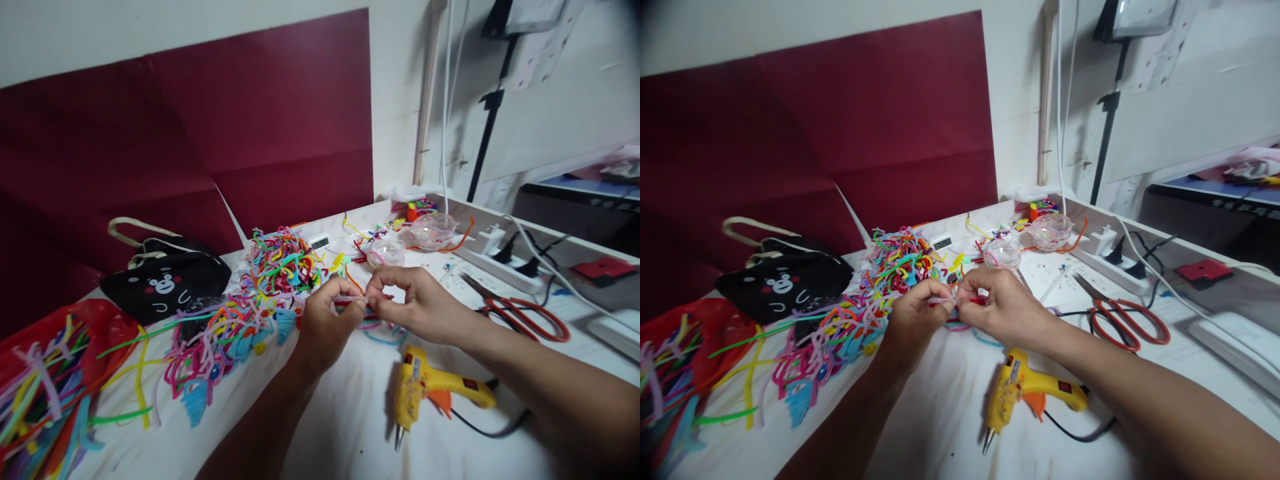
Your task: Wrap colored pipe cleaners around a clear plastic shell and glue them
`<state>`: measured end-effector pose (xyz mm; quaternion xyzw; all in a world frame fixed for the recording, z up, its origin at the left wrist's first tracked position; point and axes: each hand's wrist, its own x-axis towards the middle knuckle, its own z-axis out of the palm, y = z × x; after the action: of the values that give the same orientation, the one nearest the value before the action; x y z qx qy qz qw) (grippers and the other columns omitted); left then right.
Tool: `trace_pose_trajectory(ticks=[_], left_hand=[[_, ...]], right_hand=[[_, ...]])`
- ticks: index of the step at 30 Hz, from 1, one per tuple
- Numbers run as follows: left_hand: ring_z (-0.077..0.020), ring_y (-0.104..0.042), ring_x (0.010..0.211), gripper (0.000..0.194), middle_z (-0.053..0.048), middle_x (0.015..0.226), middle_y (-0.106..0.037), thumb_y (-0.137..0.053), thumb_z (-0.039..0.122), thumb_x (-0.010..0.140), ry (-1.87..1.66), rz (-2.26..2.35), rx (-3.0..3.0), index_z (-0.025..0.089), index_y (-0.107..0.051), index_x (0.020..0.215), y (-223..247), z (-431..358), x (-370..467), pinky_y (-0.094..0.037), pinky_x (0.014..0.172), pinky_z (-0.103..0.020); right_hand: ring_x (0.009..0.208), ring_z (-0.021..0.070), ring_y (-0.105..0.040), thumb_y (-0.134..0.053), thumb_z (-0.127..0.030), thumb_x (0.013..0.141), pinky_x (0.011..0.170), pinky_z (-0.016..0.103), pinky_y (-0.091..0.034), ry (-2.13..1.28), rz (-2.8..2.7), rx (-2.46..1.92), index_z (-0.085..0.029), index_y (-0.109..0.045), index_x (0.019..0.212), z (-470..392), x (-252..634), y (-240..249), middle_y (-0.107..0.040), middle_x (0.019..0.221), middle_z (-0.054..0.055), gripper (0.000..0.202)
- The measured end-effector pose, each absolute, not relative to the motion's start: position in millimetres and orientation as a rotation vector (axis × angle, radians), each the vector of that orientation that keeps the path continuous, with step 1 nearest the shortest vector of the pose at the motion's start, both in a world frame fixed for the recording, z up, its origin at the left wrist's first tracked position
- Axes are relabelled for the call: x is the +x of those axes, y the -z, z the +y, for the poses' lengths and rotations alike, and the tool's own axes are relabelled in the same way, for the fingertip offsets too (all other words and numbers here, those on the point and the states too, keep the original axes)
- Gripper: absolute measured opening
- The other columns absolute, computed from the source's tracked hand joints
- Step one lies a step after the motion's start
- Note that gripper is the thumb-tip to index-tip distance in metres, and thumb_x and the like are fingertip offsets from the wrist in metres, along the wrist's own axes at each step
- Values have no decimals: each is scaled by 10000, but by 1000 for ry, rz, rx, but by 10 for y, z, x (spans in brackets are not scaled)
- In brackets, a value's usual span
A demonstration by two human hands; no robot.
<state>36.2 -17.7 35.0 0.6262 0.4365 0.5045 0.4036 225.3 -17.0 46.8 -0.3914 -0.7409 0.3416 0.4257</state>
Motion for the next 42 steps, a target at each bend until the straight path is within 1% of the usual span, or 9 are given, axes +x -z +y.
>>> trace_pose_trajectory(ticks=[4, 8, 13, 18, 23, 28, 35, 38, 42], left_hand=[[-181, -554, 695, 121, 7, 694, -638, -726, 339, 687, -1256, 1111, 1570, 230, -678, 710, -353, -189, 374, -441, 674, -308], [-175, -522, 689, 155, 12, 702, -620, -758, 353, 684, -1195, 1075, 1525, 228, -674, 720, -371, -195, 364, -420, 661, -302], [-188, -485, 683, 195, 2, 691, -594, -751, 425, 717, -1116, 995, 1463, 235, -715, 741, -422, -176, 316, -395, 651, -312], [-181, -419, 652, 232, 13, 635, -508, -738, 440, 746, -1044, 1002, 1492, 244, -654, 653, -427, -154, 293, -350, 636, -316], [-188, -451, 677, 208, -2, 675, -566, -772, 423, 735, -1002, 967, 1484, 237, -696, 679, -403, -141, 304, -381, 668, -322], [-171, -455, 683, 235, 7, 678, -561, -817, 397, 704, -993, 899, 1414, 227, -668, 642, -376, -137, 327, -402, 671, -309], [-141, -429, 669, 276, 30, 659, -521, -804, 406, 693, -987, 900, 1372, 203, -629, 629, -335, -149, 356, -344, 653, -299], [-140, -405, 658, 263, 38, 643, -497, -780, 408, 694, -965, 911, 1333, 208, -617, 641, -323, -160, 370, -314, 649, -312], [-150, -400, 661, 280, 36, 638, -486, -770, 440, 703, -939, 914, 1274, 219, -609, 643, -308, -160, 383, -305, 661, -333]], right_hand=[[677, 154, -517, -679, -322, 805, 631, 289, -383, -941, -1837, -980, -242, -668, 725, -141, 2260, -449, -613, 693, -27, 114], [676, 154, -523, -707, -332, 813, 660, 296, -420, -1084, -1844, -901, -240, -666, 739, -104, 2307, -455, -634, 693, -30, 125], [635, 148, -497, -747, -323, 797, 625, 298, -427, -1246, -1817, -893, -241, -674, 761, -62, 2379, -473, -612, 683, -37, 116], [633, 141, -464, -759, -338, 803, 634, 303, -405, -1286, -1830, -879, -230, -677, 777, -18, 2411, -477, -569, 679, -45, 137], [644, 136, -445, -714, -346, 810, 649, 306, -381, -1282, -1878, -874, -231, -653, 759, -19, 2406, -485, -540, 673, -52, 139], [625, 130, -393, -682, -338, 782, 623, 301, -342, -1326, -1930, -868, -233, -637, 765, -20, 2411, -486, -486, 651, -69, 116], [621, 118, -383, -674, -345, 781, 606, 291, -310, -1418, -1905, -852, -226, -622, 778, 31, 2431, -401, -492, 668, -69, 130], [622, 114, -380, -677, -348, 791, 602, 286, -314, -1429, -1923, -811, -224, -630, 785, 56, 2449, -384, -493, 672, -73, 133], [641, 116, -399, -682, -334, 817, 606, 282, -321, -1419, -1953, -779, -221, -642, 807, 68, 2482, -389, -504, 689, -68, 120]])
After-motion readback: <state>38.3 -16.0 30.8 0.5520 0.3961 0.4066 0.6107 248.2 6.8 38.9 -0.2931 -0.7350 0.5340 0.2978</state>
